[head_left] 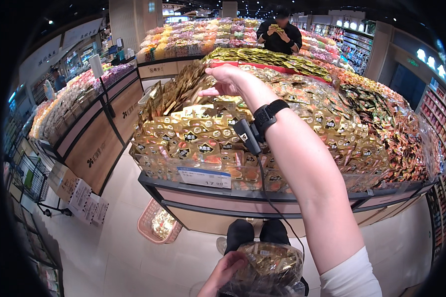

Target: The person takes snack packets out of a large plastic bag and places them onto a display shelf, arranging them alongside other similar packets.

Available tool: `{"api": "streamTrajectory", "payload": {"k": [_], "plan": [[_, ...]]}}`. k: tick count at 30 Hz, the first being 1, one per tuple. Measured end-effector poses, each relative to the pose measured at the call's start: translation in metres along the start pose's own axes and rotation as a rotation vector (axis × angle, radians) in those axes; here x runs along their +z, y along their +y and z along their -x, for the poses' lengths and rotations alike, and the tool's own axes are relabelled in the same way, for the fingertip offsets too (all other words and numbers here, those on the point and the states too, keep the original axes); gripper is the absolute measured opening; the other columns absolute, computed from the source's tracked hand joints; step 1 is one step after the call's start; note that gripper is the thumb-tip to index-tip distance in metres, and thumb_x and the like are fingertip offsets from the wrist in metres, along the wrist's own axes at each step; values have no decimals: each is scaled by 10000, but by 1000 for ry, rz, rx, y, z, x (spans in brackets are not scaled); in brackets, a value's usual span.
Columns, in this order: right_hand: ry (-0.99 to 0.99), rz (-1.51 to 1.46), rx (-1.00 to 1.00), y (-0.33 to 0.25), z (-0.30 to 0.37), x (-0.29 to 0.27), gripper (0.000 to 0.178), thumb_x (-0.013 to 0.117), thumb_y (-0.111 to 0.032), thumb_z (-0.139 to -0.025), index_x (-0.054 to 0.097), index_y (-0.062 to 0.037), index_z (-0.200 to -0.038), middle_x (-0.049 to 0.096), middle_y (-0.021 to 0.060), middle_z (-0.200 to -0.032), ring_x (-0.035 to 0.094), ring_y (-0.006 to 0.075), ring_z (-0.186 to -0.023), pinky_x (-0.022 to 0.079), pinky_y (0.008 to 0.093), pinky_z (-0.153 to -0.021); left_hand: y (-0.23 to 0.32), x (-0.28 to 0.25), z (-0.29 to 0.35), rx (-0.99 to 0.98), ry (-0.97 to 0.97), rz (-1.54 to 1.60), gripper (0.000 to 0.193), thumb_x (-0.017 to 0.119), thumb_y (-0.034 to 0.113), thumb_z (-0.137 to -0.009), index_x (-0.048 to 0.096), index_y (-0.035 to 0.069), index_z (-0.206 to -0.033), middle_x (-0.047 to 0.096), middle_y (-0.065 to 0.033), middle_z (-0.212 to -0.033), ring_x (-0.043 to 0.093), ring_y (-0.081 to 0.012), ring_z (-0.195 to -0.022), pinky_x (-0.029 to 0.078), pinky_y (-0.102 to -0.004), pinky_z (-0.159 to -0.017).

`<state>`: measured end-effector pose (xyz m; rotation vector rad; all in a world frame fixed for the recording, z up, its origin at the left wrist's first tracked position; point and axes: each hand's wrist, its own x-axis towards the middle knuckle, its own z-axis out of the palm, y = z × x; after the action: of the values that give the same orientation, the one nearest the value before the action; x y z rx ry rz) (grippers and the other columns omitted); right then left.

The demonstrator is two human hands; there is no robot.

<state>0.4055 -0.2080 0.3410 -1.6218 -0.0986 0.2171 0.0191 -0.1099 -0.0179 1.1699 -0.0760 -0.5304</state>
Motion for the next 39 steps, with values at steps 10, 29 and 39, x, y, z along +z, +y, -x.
{"api": "streamTrajectory", "payload": {"k": [10, 29, 39], "plan": [[-167, 489, -141, 5, 97, -49, 377, 626, -261, -996, 611, 73, -1170, 681, 135, -1014, 685, 144, -707, 597, 268, -638, 6, 4, 7, -3, -11, -107, 202, 575, 30, -999, 568, 13, -1200, 628, -21, -1083, 599, -93, -1004, 488, -246, -881], [-886, 762, -313, 260, 438, -96, 408, 706, -265, -891, 621, 7, -1183, 654, 151, -1121, 634, 352, -1019, 529, 442, -847, 18, 34, 52, 163, -55, -934, 709, 883, 158, -658, 576, 90, -1294, 486, -90, -1397, 437, -323, -1327, 375, -424, -1105], [-743, 1361, -161, 276, 490, -89, 529, 698, -172, -785, 574, -42, -1282, 628, 65, -1050, 611, 251, -1047, 497, 387, -916, 23, 66, 83, 234, -275, -1225, 627, 844, 191, -686, 596, 105, -1256, 519, -71, -1320, 448, -309, -1285, 378, -437, -1080]]}}
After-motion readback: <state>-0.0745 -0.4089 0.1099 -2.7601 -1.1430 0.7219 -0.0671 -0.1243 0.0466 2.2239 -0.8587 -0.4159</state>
